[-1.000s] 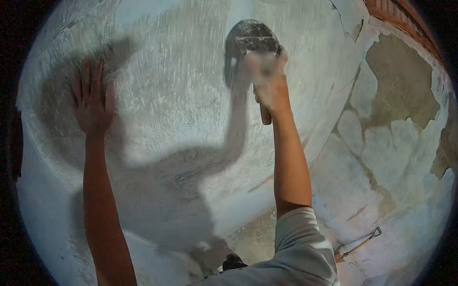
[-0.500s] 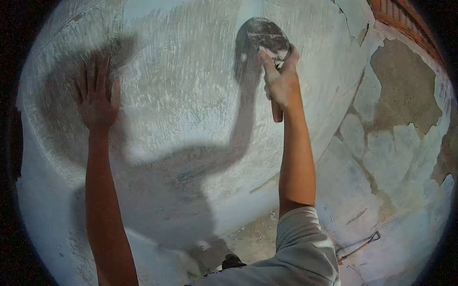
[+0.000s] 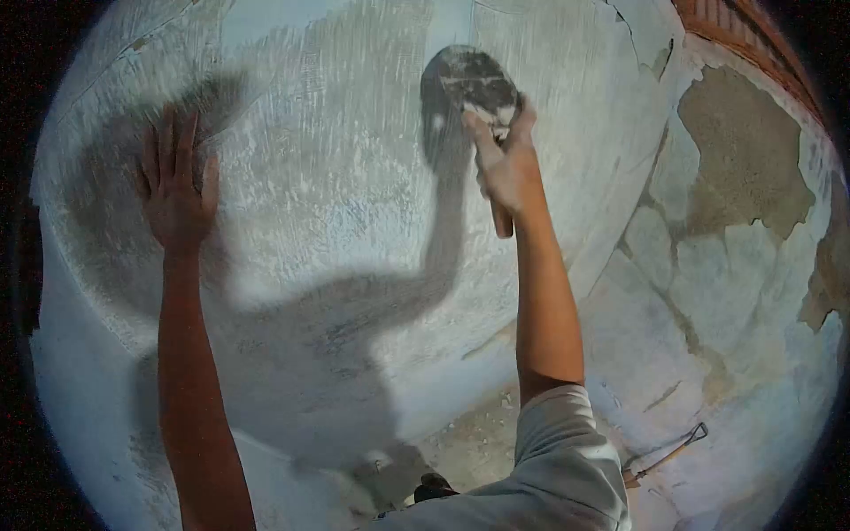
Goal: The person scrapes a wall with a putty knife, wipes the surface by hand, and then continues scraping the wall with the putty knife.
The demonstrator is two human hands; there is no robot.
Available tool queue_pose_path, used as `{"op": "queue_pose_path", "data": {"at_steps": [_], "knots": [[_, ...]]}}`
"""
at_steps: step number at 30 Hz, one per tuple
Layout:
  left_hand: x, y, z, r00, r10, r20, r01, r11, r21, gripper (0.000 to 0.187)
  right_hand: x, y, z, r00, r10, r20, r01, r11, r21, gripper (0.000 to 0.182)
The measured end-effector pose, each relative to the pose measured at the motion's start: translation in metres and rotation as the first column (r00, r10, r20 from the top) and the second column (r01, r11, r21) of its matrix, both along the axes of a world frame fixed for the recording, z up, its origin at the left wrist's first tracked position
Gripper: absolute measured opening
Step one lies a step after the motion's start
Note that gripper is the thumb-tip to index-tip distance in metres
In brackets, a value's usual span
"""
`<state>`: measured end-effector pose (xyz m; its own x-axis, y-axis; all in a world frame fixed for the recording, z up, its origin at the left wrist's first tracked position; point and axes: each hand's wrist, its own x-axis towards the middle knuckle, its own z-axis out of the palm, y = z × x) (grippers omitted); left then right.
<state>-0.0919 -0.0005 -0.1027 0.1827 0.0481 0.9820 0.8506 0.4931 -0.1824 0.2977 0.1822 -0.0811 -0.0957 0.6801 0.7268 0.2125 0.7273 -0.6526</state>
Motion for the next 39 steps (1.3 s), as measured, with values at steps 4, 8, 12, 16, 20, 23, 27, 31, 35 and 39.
{"op": "queue_pose_path", "data": {"at_steps": [4, 8, 12, 16, 20, 23, 27, 31, 35, 39], "knots": [[-0.002, -0.001, 0.001, 1.000, -0.008, -0.021, 0.009, 1.000, 0.006, 0.076, -0.001, -0.001, -0.064, 0.993, 0.111, -0.026, -0.109, 0.991, 0.072, 0.095], [-0.001, -0.001, 0.000, 1.000, 0.021, 0.007, -0.021, 1.000, -0.007, 0.076, -0.001, 0.015, -0.038, 0.998, 0.059, -0.018, -0.058, 0.995, 0.081, 0.096], [-0.003, 0.000, 0.000, 1.000, 0.001, -0.011, 0.000, 1.000, 0.003, 0.075, -0.003, 0.005, 0.011, 0.997, 0.023, -0.071, -0.026, 0.999, -0.035, 0.094], [-0.004, 0.000, 0.002, 1.000, -0.003, -0.029, 0.003, 1.000, 0.007, 0.073, 0.003, 0.001, -0.035, 0.997, 0.078, -0.003, -0.078, 0.996, -0.041, 0.092], [-0.002, 0.001, 0.001, 1.000, 0.020, -0.012, -0.020, 0.999, 0.025, 0.071, 0.004, 0.005, -0.065, 0.994, 0.102, -0.033, -0.101, 0.994, 0.028, 0.095], [-0.001, 0.000, 0.001, 1.000, 0.011, -0.013, -0.011, 1.000, 0.014, 0.072, 0.001, 0.003, -0.018, 0.999, 0.048, -0.017, -0.049, 0.997, -0.063, 0.096], [-0.002, 0.000, 0.001, 1.000, 0.007, -0.028, -0.007, 1.000, 0.010, 0.073, 0.002, -0.017, 0.020, 0.999, 0.021, 0.032, -0.015, 0.986, -0.168, 0.094], [-0.001, -0.001, 0.001, 1.000, 0.022, 0.001, -0.022, 1.000, 0.009, 0.072, 0.003, 0.008, -0.045, 0.998, 0.055, 0.018, -0.057, 0.991, 0.119, 0.090], [0.001, -0.001, -0.001, 1.000, 0.001, 0.009, -0.001, 1.000, 0.009, 0.070, 0.004, 0.007, -0.063, 0.996, 0.083, -0.010, -0.082, 0.994, 0.074, 0.094], [0.000, 0.000, 0.000, 1.000, 0.020, 0.017, -0.020, 1.000, -0.002, 0.071, 0.004, -0.015, 0.013, 0.998, 0.013, 0.054, -0.006, 0.993, -0.118, 0.097]]}}
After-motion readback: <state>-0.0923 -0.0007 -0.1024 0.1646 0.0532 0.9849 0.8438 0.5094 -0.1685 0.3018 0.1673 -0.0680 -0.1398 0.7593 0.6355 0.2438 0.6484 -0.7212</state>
